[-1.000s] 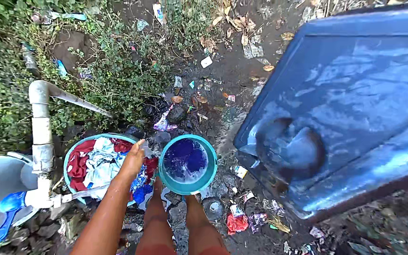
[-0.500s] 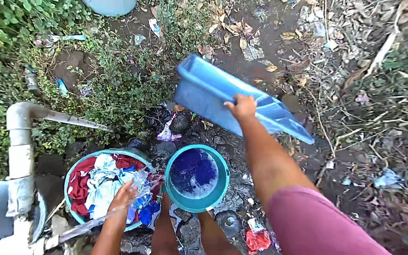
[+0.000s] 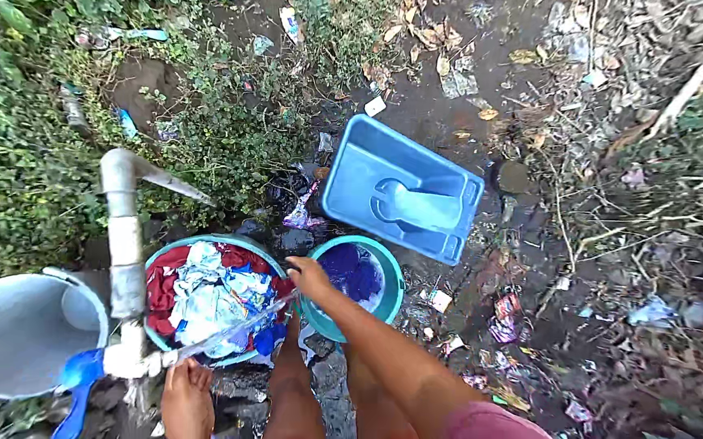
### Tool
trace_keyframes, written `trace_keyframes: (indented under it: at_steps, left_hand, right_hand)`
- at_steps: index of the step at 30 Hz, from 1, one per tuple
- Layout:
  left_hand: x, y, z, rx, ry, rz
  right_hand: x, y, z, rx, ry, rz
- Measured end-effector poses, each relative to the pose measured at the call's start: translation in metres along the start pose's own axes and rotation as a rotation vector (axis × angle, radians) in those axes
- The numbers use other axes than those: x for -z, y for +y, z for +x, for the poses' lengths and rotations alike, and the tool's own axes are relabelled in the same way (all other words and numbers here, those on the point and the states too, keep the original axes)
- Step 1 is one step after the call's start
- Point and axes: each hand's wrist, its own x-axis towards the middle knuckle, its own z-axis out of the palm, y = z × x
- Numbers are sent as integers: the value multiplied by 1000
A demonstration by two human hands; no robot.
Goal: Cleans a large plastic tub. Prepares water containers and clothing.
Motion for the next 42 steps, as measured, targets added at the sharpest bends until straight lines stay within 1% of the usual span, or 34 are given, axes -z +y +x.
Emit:
trace_keyframes:
  at_steps: [3,5,6,7,9,10,11,12,15,17,19,21,24,26,28,30,33,34,36,39,41,42]
  left_hand:
    - [12,40,-2,-118,68,-59]
    - [19,64,-4,-277,41,-104]
    - [27,72,-4,-394,-12,-116]
    - [32,81,-7,-523,-61,-90]
    - [33,102,-17,-739,-145,6]
    - [30,112,-21,-809,-181,45]
    - [25,120,-25,-842,-199,78]
    - [21,126,-28,-846,-198,122]
    - [15,129,-26,-848,-146,255]
    - [17,128,-18,-845,-128,233]
    - [23,129,-11,-731,-170,134]
    - [27,133,-4,-577,-228,73]
    - [38,134,7,-468,-374,-2]
    - [46,130,17,-398,-539,-100]
    - [54,123,31,-348,-697,-214]
    - [59,119,45,-324,-808,-277]
    - [63,121,60,-319,-926,-313]
    - [62,121,61,-315,-950,-342]
    - [59,118,56,-272,-946,-417]
    - [52,97,30,-107,-837,-440]
    - [41,94,15,-97,-866,-397]
    - [31,97,9,-111,-820,-390]
  right_hand:
    - [-34,-70,-9,85,-168,-80]
    - [-42,-103,-11,122,-233,-112]
    - [-44,-116,-12,160,-245,-103]
    - [-50,-123,-14,195,-257,-46]
    - [-57,-125,-19,196,-318,188]
    - [-57,-122,-25,165,-345,309]
    - [-53,-116,-29,111,-351,403]
    - [-48,-106,-34,56,-344,428]
    - [-34,-54,-50,-57,-280,274]
    - [-19,-7,-64,-112,-263,93]
    - [-4,47,-88,-209,-213,-74]
    - [12,87,-123,-375,-145,-151]
    - [29,118,-188,-618,-49,-146]
    - [36,124,-225,-702,6,-116]
    - [39,123,-250,-744,54,-60]
    - [39,109,-269,-765,90,-7]
    - [37,88,-293,-752,106,38]
    - [37,85,-301,-743,110,49]
    - [38,78,-317,-723,142,105]
    - [41,79,-343,-729,199,161]
    - [46,81,-359,-744,242,186]
    - [49,81,-368,-749,255,182]
